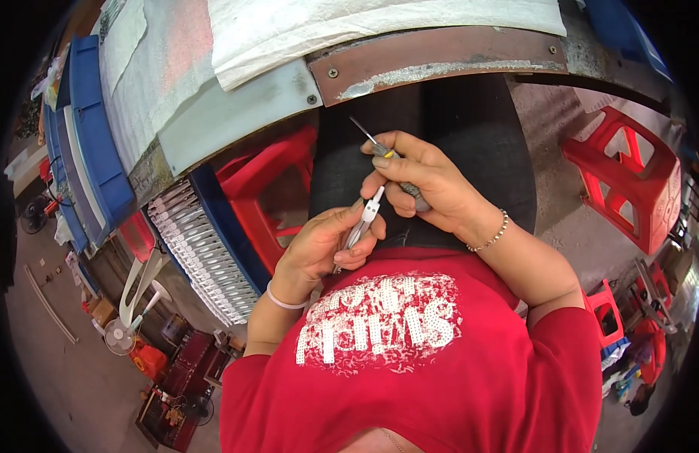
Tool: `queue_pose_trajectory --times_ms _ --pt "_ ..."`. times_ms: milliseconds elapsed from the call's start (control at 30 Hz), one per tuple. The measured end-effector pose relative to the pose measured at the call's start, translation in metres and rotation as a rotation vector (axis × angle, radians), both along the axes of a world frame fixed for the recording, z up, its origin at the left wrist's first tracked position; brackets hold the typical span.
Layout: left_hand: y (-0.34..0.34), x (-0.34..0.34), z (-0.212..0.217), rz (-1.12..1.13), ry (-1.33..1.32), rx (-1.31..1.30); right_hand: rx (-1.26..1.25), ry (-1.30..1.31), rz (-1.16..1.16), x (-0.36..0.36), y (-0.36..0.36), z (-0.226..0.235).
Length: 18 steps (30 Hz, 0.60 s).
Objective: Assembling small hardware components using a precision screwdriver and cleaning parts with a wipe.
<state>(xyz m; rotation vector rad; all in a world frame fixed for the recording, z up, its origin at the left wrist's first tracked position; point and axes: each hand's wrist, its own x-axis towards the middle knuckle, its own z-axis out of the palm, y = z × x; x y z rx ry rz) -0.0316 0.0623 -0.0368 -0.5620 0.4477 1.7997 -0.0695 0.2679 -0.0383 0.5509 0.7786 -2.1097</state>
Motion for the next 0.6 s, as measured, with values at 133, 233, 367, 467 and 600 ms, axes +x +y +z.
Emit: queue_pose_trajectory --times_ms 133,233,367,467,600 --pt "0.006 0.0 0.011 0.0 -0.047 -0.111 -0.018 0.003 0.039 0.002 -0.002 -0.003" --pt "0.008 0.006 0.016 0.013 -0.049 -0.164 0.025 0.016 0.053 0.006 -0.005 0.002" --pt "0.01 0.004 0.012 0.052 0.032 -0.188 0.067 0.03 0.01 0.002 -0.006 0.001" --pt "0.012 0.001 0.01 0.069 0.22 -0.287 0.377 0.254 0.012 0.0 -0.002 0.017" --pt "0.011 -0.002 0.002 -0.016 0.438 -0.465 0.926 0.989 0.269 0.023 0.018 0.029"
